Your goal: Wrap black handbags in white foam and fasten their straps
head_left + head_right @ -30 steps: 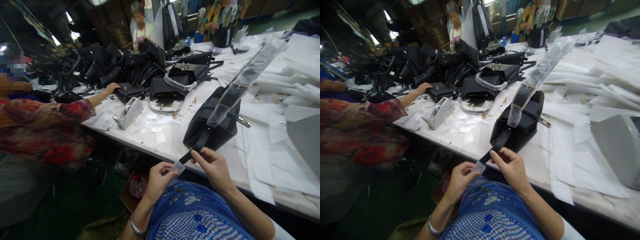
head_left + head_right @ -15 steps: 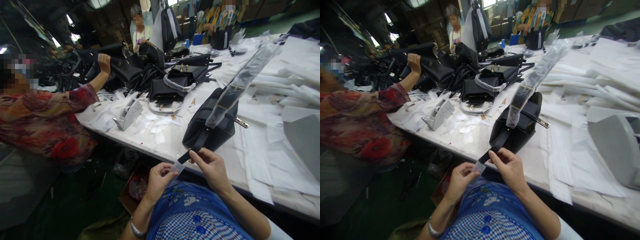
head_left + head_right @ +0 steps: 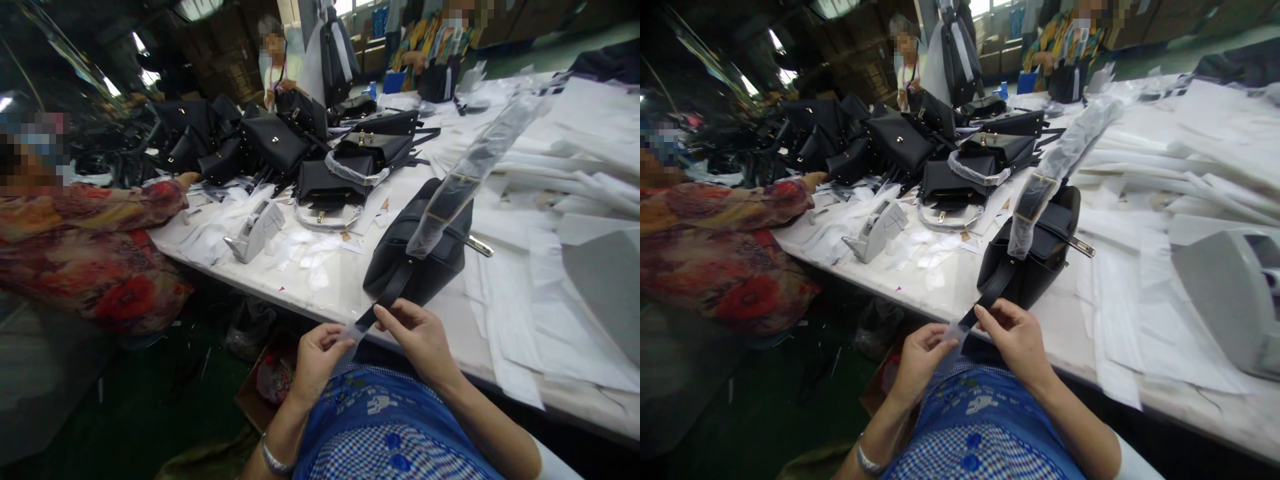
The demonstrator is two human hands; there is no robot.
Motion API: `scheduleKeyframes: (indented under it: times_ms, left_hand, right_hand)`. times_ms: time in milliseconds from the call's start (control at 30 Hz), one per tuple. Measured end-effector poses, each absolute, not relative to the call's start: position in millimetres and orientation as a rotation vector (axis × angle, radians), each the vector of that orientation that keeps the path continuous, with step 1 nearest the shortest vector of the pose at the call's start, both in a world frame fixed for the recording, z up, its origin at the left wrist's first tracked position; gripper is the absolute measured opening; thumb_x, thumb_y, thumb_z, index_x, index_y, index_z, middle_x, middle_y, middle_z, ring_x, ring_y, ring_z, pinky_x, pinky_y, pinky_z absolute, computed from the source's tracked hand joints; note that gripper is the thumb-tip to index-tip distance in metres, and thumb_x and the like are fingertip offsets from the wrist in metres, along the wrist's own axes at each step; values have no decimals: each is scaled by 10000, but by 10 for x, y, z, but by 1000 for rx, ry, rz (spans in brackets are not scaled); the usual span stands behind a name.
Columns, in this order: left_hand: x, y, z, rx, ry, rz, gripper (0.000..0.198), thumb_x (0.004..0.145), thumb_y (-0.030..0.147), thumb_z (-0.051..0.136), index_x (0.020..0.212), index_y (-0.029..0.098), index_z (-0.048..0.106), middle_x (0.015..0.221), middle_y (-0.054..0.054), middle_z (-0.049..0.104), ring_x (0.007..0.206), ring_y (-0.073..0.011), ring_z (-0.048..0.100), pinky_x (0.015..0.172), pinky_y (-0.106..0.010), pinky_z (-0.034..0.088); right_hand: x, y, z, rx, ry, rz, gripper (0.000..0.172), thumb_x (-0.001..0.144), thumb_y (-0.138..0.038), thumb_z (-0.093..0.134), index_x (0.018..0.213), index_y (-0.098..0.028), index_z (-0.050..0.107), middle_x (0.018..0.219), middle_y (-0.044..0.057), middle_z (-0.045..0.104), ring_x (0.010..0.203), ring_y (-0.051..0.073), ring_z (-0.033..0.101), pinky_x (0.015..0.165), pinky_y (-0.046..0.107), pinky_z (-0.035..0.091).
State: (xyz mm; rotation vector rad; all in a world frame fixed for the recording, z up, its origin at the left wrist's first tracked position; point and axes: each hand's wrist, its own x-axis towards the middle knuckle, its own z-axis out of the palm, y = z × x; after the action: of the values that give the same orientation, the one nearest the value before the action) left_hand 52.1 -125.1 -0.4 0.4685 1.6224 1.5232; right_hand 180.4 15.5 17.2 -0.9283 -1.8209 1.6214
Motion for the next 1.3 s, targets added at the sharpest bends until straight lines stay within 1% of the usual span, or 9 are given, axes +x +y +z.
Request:
scheduleKeyframes:
  times_ms: [100,233,367,467,700,833,1000,1100,1300]
  left_hand:
    - [562,-1181,-26,405,1547,1559,327,724,350,830,953,134,742,898,-101,784,782,-200,727,713,-254,543]
    - [638,-1031,-49,324,1440,1595,355,732,369,826,981,132,738,876,-92,782,755,-181,724,692,-239,539]
    - [678,-847,-23,294,1364,1615,351,734,378,825,971,134,736,855,-81,780,709,-155,710,666,-224,530]
    - [675,-685,50,357,1357,1624,350,755,385,806,982,129,732,888,-91,781,757,-161,713,705,-232,532]
    - [621,-277,208,533,1389,1682,335,761,387,789,962,124,739,911,-86,770,816,-178,697,768,-266,520]
    - [586,-112,221,585,1433,1720,334,752,394,787,943,122,751,908,-83,758,871,-196,679,832,-296,505]
    - [556,-59,198,636,1447,1704,350,774,421,760,960,124,745,933,-93,753,887,-212,677,840,-317,503]
    - [560,-130,159,667,1466,1709,367,823,444,713,1036,144,722,1011,-90,743,958,-210,663,877,-307,489]
    - [657,-317,12,706,1503,1689,337,851,460,682,956,141,712,888,-72,727,846,-197,659,761,-278,500]
  right_hand:
    - [1819,175,95,-930,-1852,1596,340,856,-516,662,788,-184,701,716,33,697,664,178,631,607,269,490]
    - [1840,235,47,-918,-1837,1584,349,844,-525,670,925,-190,727,864,44,720,762,198,642,671,284,510]
    - [1904,342,115,-967,-1762,1593,413,866,-545,633,1009,-165,712,795,49,693,757,196,637,714,292,521]
    - [1954,407,161,-966,-1749,1608,464,891,-563,589,1049,-142,707,753,51,681,739,193,634,726,300,530]
    - [1943,414,172,-961,-1837,1557,465,894,-526,603,1159,-155,693,800,43,700,685,180,628,673,299,524]
    - [1895,420,201,-993,-1825,1535,451,877,-537,616,1114,-166,712,752,34,695,640,181,621,625,293,503]
    - [1816,499,213,-1035,-1713,1590,467,840,-615,622,816,-159,719,571,11,606,549,156,566,547,262,444]
    - [1775,522,222,-1060,-1641,1626,482,812,-628,647,758,-153,711,533,3,573,511,136,522,508,247,398]
    - [1747,502,214,-1088,-1685,1538,470,826,-611,646,719,-157,704,513,-6,547,511,126,490,519,249,373]
